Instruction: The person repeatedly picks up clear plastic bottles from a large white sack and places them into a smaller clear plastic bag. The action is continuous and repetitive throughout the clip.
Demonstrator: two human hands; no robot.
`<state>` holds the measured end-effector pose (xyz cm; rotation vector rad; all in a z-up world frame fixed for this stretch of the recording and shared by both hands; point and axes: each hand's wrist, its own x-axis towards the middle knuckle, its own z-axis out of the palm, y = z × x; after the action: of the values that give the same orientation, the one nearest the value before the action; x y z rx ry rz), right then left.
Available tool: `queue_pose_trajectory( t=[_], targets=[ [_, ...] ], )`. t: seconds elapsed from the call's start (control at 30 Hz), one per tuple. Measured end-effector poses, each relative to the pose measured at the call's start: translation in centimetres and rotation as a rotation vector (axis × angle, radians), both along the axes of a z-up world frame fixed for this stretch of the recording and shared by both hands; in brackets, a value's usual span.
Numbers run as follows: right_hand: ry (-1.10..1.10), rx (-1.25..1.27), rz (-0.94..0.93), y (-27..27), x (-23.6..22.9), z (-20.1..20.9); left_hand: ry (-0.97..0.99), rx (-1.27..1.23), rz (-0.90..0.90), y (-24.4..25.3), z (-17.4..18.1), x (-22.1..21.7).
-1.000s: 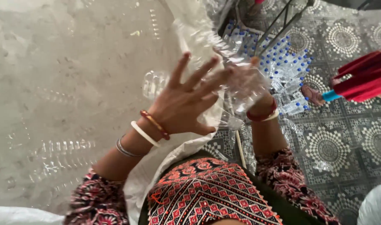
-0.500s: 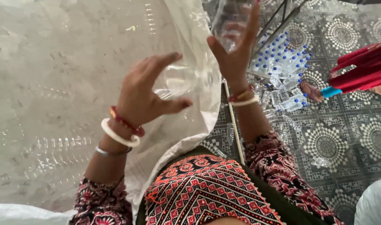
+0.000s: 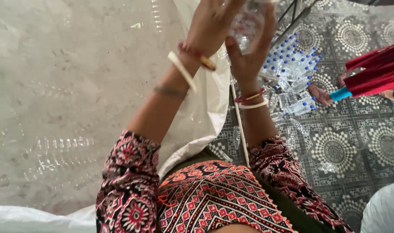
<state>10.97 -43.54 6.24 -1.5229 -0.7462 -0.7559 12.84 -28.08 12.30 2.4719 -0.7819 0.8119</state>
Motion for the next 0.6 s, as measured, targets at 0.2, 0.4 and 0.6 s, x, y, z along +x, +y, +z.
queue_pose_trajectory(
  t=[0.2,0.4,0.6],
  targets=[
    [-0.042,-0.039,-0.208,2.5,3.0,-3.3,0.474,-0.693,0.153,13.2,-6.1,-9.3],
    [-0.111,-0.179,-0.375,8.7,6.3,-3.1,0.614,-0.029,1.276,33.5,-16.7,-19.6],
    [0.44,-0.799,0.308,21.8,1.6,-15.0,0.73,0.215,1.508,38.9,-17.9,-26.1]
  ],
)
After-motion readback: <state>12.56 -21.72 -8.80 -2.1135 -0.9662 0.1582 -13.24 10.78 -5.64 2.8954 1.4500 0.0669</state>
